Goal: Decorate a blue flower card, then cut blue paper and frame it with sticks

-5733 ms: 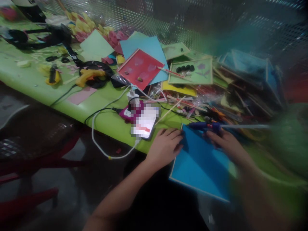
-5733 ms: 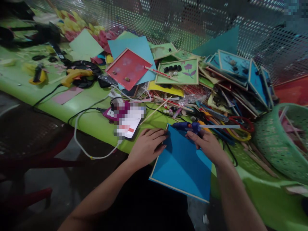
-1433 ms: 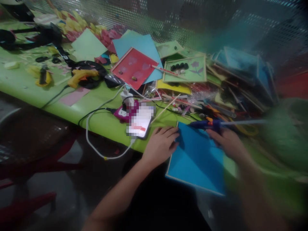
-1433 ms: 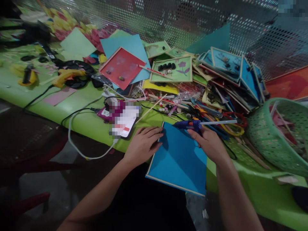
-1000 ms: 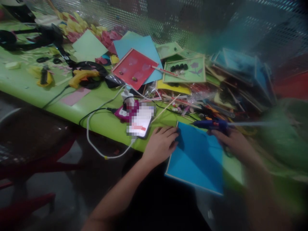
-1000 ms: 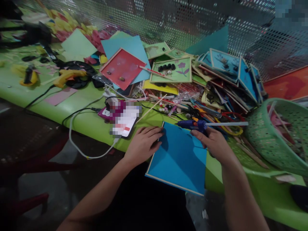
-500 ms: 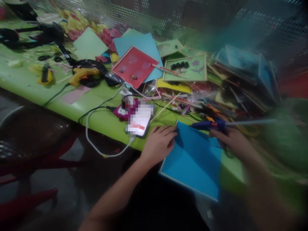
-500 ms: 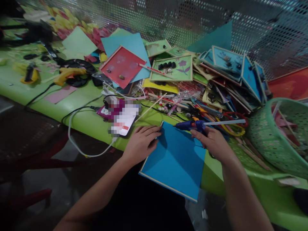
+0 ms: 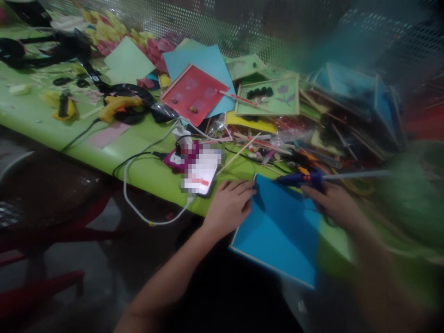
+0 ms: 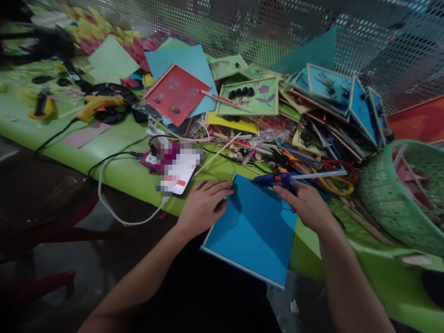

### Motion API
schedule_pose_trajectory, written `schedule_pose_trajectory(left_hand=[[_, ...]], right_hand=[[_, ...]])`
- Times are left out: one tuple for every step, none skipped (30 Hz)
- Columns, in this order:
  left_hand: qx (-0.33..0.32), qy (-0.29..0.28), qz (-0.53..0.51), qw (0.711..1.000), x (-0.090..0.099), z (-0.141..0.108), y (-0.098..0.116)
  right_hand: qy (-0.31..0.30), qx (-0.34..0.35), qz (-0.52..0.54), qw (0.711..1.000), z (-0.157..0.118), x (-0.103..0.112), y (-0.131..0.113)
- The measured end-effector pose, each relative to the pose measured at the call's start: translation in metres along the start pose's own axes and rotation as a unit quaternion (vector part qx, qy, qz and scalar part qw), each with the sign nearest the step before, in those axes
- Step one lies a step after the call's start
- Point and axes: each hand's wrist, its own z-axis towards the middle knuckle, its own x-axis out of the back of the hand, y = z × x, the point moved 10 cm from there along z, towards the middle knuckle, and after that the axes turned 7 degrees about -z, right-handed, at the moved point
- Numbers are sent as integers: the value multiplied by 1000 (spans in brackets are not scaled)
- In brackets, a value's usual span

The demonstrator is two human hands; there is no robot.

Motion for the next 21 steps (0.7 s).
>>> schedule_pose_trajectory(left_hand=[[-1,1,0,1000,0,0,0],[-2,1,0,1000,0,0,0],[-3,1,0,1000,0,0,0],[-5,1,0,1000,0,0,0],[-5,1,0,1000,0,0,0],[-5,2,0,1000,0,0,0],[-4,2,1,1000,0,0,0],[-3,2,1,1000,0,0,0],[-3,2,2,1000,0,1,0],[-3,2,2,1000,0,1,1],[-2,2,3,1000,0,1,1],[-2,2,3,1000,0,1,1],[-3,1,3,1000,0,1,1],[-3,0,4,1000,-1,0,1],[-2,-1,3,1000,-1,0,0],[-3,-2,3,1000,-1,0,0],[-4,-2,3,1000,-1,0,0],[-4,-1,3,1000,-1,0,0],[-5,-1,2,1000,-1,0,0],[-5,0,2,1000,-1,0,-1],[-5,0,2,1000,-1,0,-1]], right_hand=[[4,2,-2,1000,0,1,2],[9,4,-5,1000,1,2,3],[12,6,-11,1000,1,3,5],[16,6,-17,1000,1,4,6],[17,6,-22,1000,2,4,6],[19,5,-25,1000,2,4,6],[20,3,-25,999,2,4,5],[20,2,-24,1000,2,4,3],[19,1,-23,1000,2,3,2],[17,1,-24,1000,2,1,0],[14,3,-28,999,2,0,-2],[14,7,-35,999,3,0,-3],[15,13,-43,999,3,1,-4],[19,20,-51,998,2,2,-5],[22,26,-60,998,2,3,-5],[21,32,-67,997,1,5,-4],[21,35,-73,997,0,6,-3],[19,37,-76,996,-1,7,-1],[16,38,-79,996,-2,8,0],[12,38,-81,996,-3,8,2],[12,39,-83,996,-4,8,2]])
